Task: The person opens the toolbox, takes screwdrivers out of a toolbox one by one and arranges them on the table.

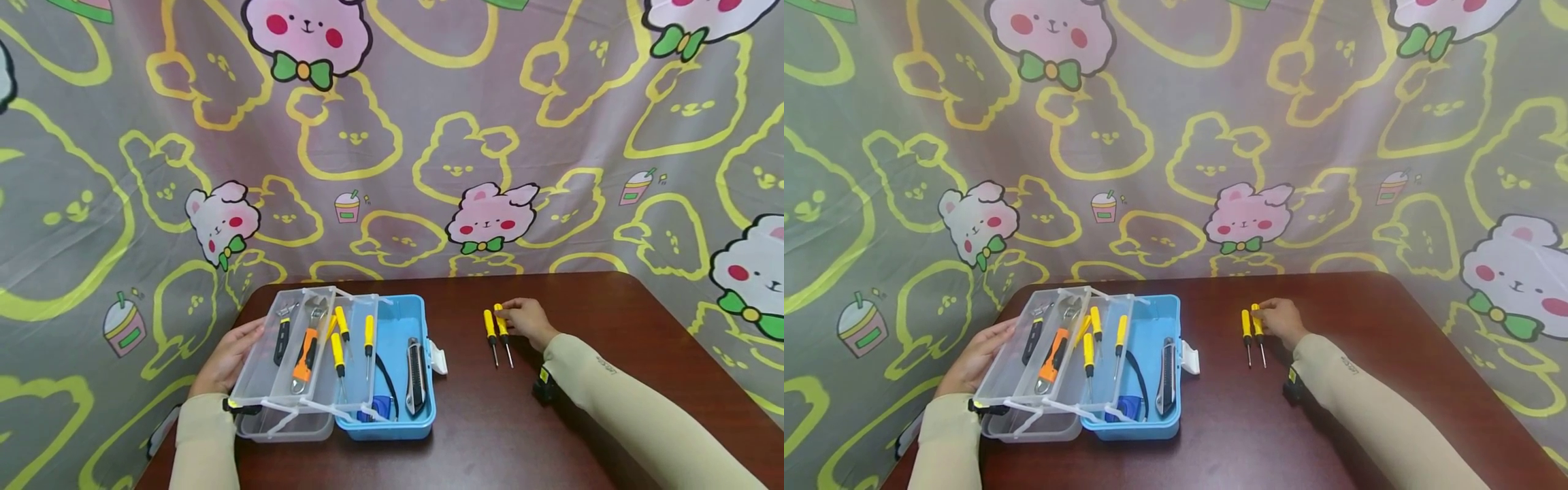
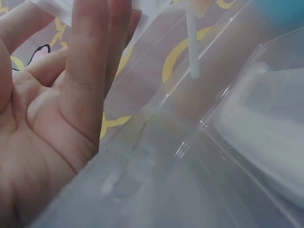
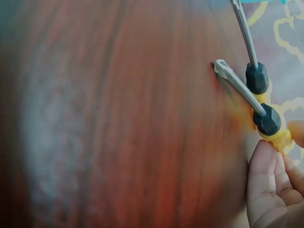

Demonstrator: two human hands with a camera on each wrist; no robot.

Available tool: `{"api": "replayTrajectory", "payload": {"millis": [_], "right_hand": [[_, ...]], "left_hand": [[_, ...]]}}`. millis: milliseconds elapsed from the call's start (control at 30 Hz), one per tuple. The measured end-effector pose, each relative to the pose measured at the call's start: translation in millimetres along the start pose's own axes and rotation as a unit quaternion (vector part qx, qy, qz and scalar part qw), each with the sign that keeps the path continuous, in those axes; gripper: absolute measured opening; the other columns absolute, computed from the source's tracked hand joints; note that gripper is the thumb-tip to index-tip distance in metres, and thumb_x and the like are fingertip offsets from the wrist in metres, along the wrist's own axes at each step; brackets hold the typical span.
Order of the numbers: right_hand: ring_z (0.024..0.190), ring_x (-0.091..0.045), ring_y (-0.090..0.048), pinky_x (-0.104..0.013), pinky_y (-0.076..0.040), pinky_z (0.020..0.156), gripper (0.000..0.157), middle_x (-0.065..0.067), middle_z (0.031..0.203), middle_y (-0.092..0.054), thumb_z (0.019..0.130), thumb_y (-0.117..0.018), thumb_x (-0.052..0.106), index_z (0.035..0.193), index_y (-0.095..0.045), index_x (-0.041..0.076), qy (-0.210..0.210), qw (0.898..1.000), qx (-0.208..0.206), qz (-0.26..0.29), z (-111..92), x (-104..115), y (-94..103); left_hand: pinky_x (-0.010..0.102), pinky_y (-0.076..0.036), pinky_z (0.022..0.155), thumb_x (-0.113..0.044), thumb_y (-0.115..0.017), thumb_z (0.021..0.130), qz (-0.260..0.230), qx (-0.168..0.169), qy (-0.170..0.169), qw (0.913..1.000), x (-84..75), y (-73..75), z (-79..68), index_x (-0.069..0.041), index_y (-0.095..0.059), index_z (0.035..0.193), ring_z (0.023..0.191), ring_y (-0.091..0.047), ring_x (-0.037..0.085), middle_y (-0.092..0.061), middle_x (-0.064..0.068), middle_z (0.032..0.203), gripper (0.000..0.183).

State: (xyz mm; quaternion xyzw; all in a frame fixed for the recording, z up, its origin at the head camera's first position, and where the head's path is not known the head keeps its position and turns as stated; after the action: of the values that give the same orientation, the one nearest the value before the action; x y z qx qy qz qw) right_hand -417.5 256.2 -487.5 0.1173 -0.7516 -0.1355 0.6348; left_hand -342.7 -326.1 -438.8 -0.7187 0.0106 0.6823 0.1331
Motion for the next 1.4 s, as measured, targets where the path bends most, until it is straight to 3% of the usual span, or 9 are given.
{"api": "replayTrajectory", "payload": {"millis": [500, 767, 967, 1133, 1400], "right_hand": [[0.077, -0.022, -0.06, -0.032, -0.056, 0.064, 0.033, -0.016, 0.1, -0.064, 0.092, -0.069, 0.017, 0.114, -0.06, -0.006, 0.018, 0.997, -0.004, -0.075, 0.6, -0.7, 0.1], [0.078, -0.023, -0.061, -0.033, -0.056, 0.065, 0.035, -0.016, 0.098, -0.064, 0.091, -0.07, 0.019, 0.114, -0.061, -0.006, 0.03, 0.994, 0.0, -0.109, -1.2, 3.2, -1.5], [0.077, -0.023, -0.062, -0.033, -0.056, 0.064, 0.037, -0.015, 0.096, -0.065, 0.091, -0.071, 0.022, 0.114, -0.061, -0.005, 0.02, 0.992, 0.003, -0.127, -1.0, 4.2, -1.7], [0.076, -0.023, -0.063, -0.033, -0.056, 0.063, 0.039, -0.014, 0.097, -0.065, 0.091, -0.071, 0.024, 0.116, -0.061, -0.005, 0.025, 0.989, 0.005, -0.145, -2.1, 5.3, -2.0], [0.075, -0.022, -0.063, -0.032, -0.055, 0.063, 0.039, -0.014, 0.098, -0.065, 0.091, -0.071, 0.024, 0.117, -0.061, -0.005, 0.025, 0.987, 0.0, -0.157, -4.4, 7.7, -2.6]], "left_hand": [[0.03, -0.056, 0.075, -0.019, -0.049, 0.104, 0.009, 0.008, -0.015, 0.9998, -1.1, -0.8, 0.7, -0.017, -0.065, 0.127, 0.092, -0.067, 0.015, -0.07, 0.0, 0.109, 0.029], [0.037, -0.054, 0.083, -0.025, -0.054, 0.101, -0.002, -0.013, 0.028, 0.9995, -2.9, -1.5, -0.1, -0.007, -0.04, 0.149, 0.101, -0.067, 0.02, -0.068, 0.001, 0.116, 0.053], [0.033, -0.056, 0.078, -0.02, -0.048, 0.104, 0.006, -0.01, 0.009, 0.9999, 0.5, 2.0, 1.5, -0.007, -0.05, 0.143, 0.095, -0.067, 0.016, -0.069, 0.0, 0.111, 0.041], [0.031, -0.056, 0.075, -0.019, -0.048, 0.104, -0.005, 0.001, -0.002, 1.0, 1.5, 2.1, 0.7, -0.016, -0.063, 0.131, 0.092, -0.067, 0.015, -0.07, 0.0, 0.11, 0.031], [0.03, -0.056, 0.074, -0.02, -0.049, 0.104, 0.008, 0.007, -0.016, 0.9998, 1.2, 0.6, 0.2, -0.017, -0.064, 0.129, 0.092, -0.067, 0.015, -0.07, 0.0, 0.109, 0.03]]}}
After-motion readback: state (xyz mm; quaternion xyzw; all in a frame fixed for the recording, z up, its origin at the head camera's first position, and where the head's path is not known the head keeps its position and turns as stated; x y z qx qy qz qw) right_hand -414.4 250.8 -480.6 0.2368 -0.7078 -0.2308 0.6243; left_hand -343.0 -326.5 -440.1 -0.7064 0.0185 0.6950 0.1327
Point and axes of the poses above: each hand's wrist, its own z-axis towards the middle knuckle, its own y-axis out of the back of the hand, x = y × z, the point moved 2 cm from there along z, towards the middle knuckle
